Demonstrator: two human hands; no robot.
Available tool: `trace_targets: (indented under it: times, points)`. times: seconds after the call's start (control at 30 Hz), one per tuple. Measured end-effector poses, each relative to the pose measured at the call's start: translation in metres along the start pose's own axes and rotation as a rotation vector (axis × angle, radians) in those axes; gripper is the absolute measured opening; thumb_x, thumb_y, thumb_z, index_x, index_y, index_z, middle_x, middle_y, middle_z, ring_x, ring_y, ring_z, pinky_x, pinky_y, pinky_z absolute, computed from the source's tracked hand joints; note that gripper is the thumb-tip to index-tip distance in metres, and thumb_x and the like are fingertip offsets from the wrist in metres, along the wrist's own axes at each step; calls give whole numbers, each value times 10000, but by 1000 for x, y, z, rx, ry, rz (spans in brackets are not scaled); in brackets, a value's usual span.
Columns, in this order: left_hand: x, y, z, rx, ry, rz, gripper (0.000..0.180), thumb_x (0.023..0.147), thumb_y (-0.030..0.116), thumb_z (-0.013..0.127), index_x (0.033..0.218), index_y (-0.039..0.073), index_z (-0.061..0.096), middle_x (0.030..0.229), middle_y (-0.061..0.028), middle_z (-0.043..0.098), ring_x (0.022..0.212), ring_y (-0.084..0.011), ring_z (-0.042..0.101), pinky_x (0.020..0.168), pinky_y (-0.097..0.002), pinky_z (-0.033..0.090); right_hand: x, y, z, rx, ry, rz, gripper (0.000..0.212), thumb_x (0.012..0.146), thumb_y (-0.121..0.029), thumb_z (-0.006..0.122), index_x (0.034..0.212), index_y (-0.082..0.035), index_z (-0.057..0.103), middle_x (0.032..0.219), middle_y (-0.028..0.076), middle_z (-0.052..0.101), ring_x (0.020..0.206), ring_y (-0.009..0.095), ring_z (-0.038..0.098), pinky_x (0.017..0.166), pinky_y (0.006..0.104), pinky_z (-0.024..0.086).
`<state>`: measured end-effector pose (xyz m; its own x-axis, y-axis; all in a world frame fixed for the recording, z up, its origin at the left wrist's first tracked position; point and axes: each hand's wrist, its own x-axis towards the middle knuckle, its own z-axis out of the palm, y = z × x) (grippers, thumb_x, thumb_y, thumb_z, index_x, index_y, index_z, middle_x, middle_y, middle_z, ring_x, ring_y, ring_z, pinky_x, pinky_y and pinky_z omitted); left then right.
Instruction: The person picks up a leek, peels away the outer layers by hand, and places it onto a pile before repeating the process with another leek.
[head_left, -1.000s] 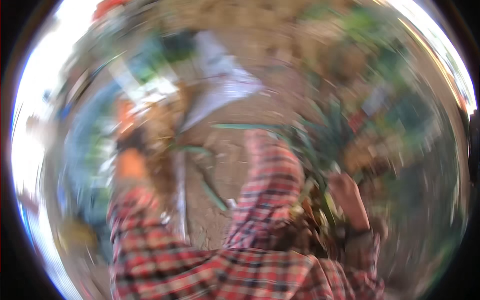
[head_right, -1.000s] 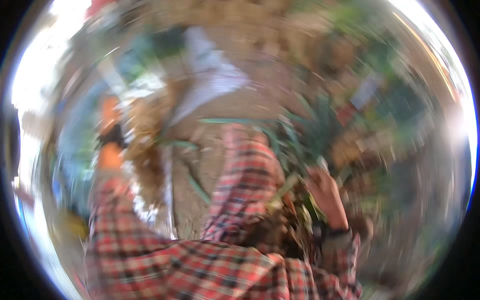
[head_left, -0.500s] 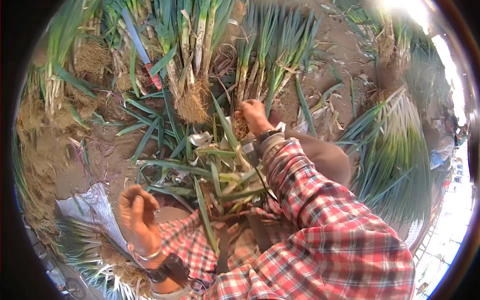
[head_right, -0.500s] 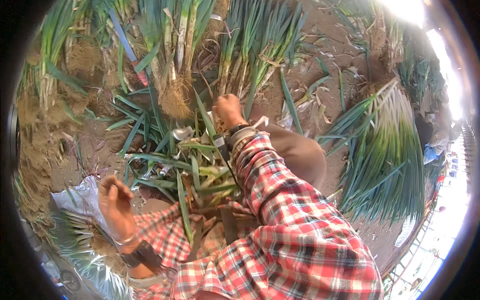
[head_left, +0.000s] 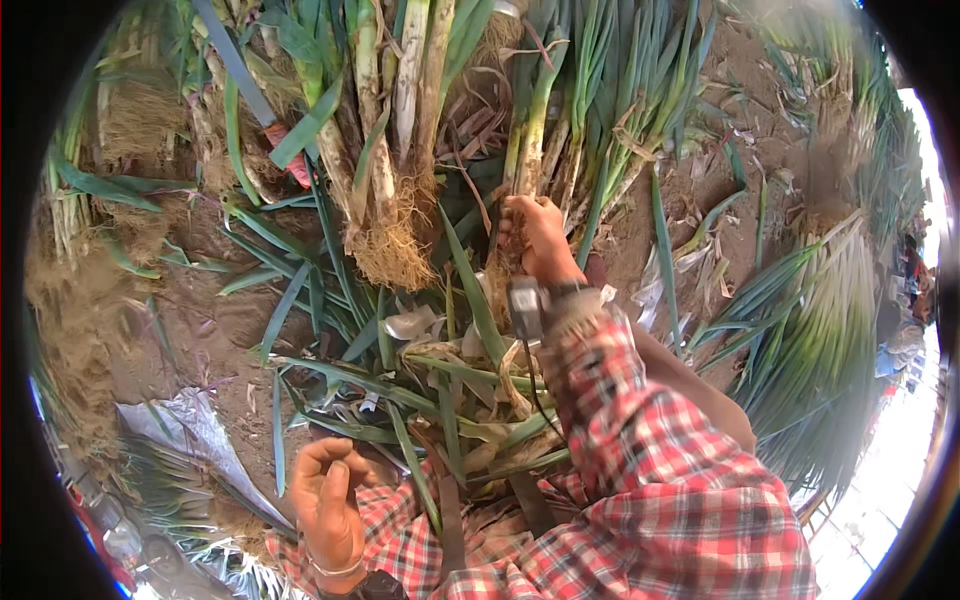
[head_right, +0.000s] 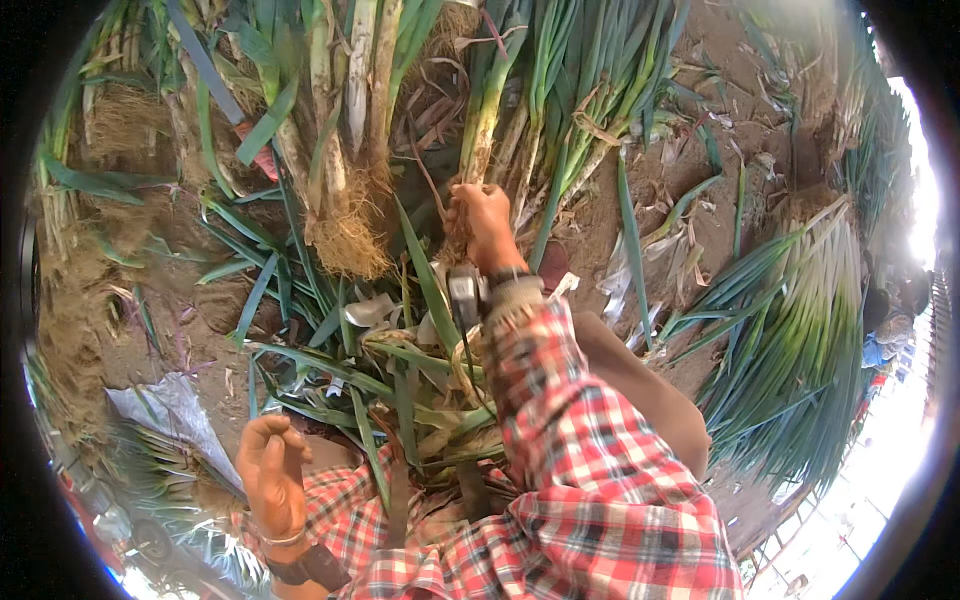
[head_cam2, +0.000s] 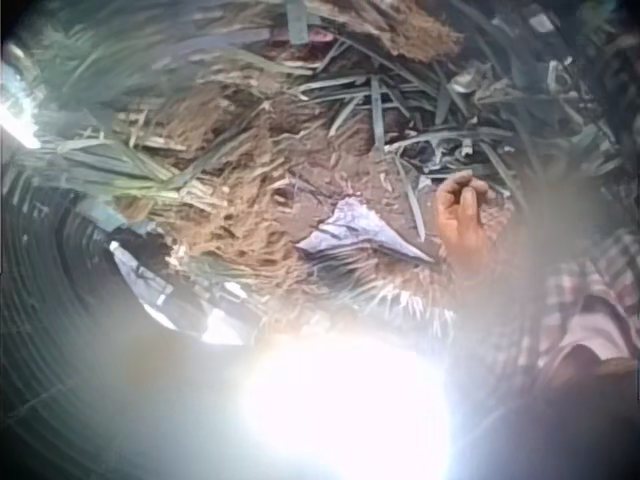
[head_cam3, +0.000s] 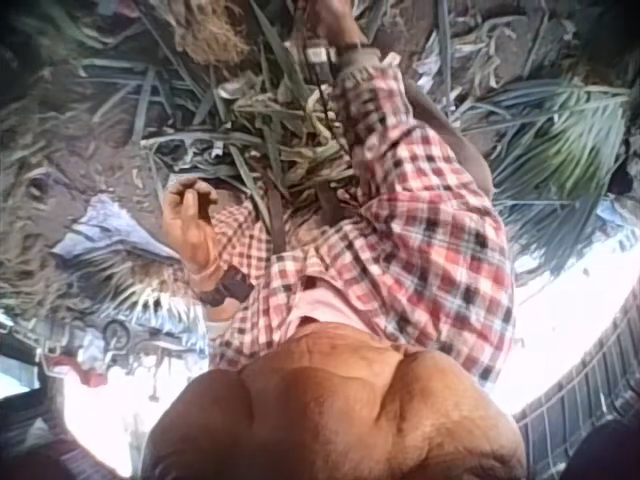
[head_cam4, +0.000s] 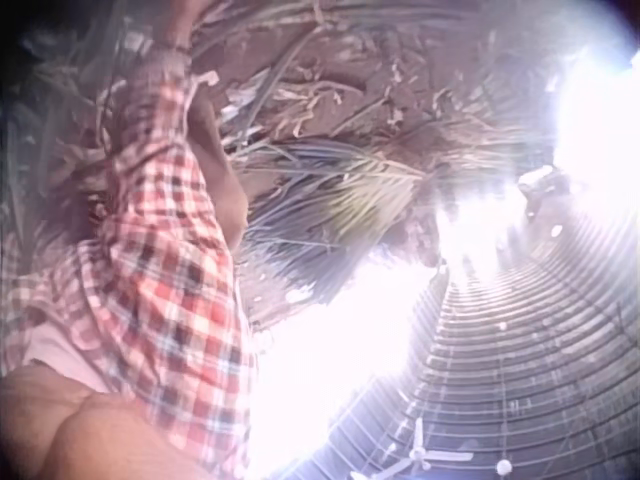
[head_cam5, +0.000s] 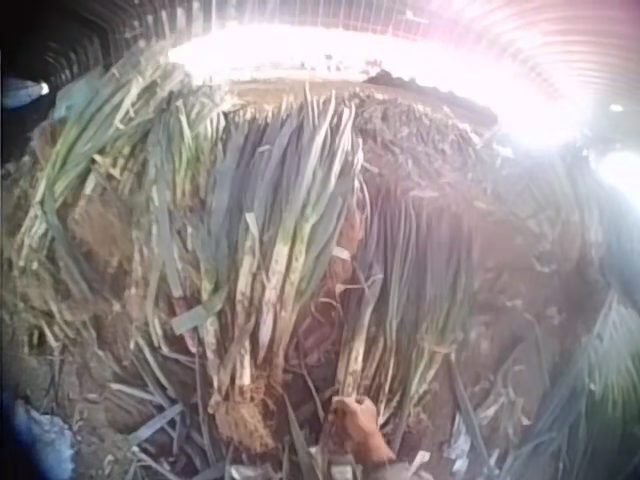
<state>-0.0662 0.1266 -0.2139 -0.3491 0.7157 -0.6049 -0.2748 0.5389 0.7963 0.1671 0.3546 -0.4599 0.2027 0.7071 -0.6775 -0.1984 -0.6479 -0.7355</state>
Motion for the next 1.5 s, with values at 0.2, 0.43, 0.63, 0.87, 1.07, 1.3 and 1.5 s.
trace_targets:
  times: [0.2,0.43,0.63,0.87,1.07,1.3,1.5]
  points:
    - [0,2,6,118,-74,27,282,962,230,558,1130,4,555,944,-69,619,839,-151,605,730,-283,489,-152,-49,27,396,-505,-42,194,941,-196,595,971,-97,430,663,3,491,468,90,444,411,246,382]
    - [19,65,71,135,-170,511,460,899,224,681,1255,-8,506,1127,-101,617,991,-152,609,773,-280,510,-313,12,-10,-82,-553,-498,352,889,-145,664,1137,-12,453,818,84,564,714,192,540,672,318,470]
    - [-28,88,87,126,-111,654,373,805,158,780,1083,37,562,934,-14,626,799,-110,620,677,-240,524,-360,8,-45,-316,-533,-738,387,867,-94,665,1190,-8,471,903,223,619,841,413,621,712,427,490]
    - [-84,106,42,-147,-54,882,365,805,118,776,1085,-4,578,922,-46,644,801,-91,606,676,-249,504,-394,-9,-54,-482,-551,-1112,411,870,-157,673,1193,-2,471,983,243,585,882,447,588,719,466,477]
    - [-128,116,14,52,181,1076,197,833,123,725,938,-11,625,786,-31,640,720,-103,598,643,-259,486,-416,-27,-34,-453,-611,-1154,378,866,-123,659,1166,4,469,953,248,582,871,456,579,706,466,469]
    - [-160,28,-80,23,225,492,171,870,227,682,842,111,559,713,23,579,561,-81,517,491,-223,422,-421,-67,-13,-345,-543,-1517,383,833,-72,670,1150,23,476,957,239,564,855,448,576,704,472,473]
    - [-155,80,-117,59,382,804,338,920,429,619,915,91,613,703,32,606,555,-87,542,527,-234,446,-438,-10,-37,-510,-587,-1433,449,817,-104,699,1171,-9,441,900,199,532,798,419,573,622,454,470]
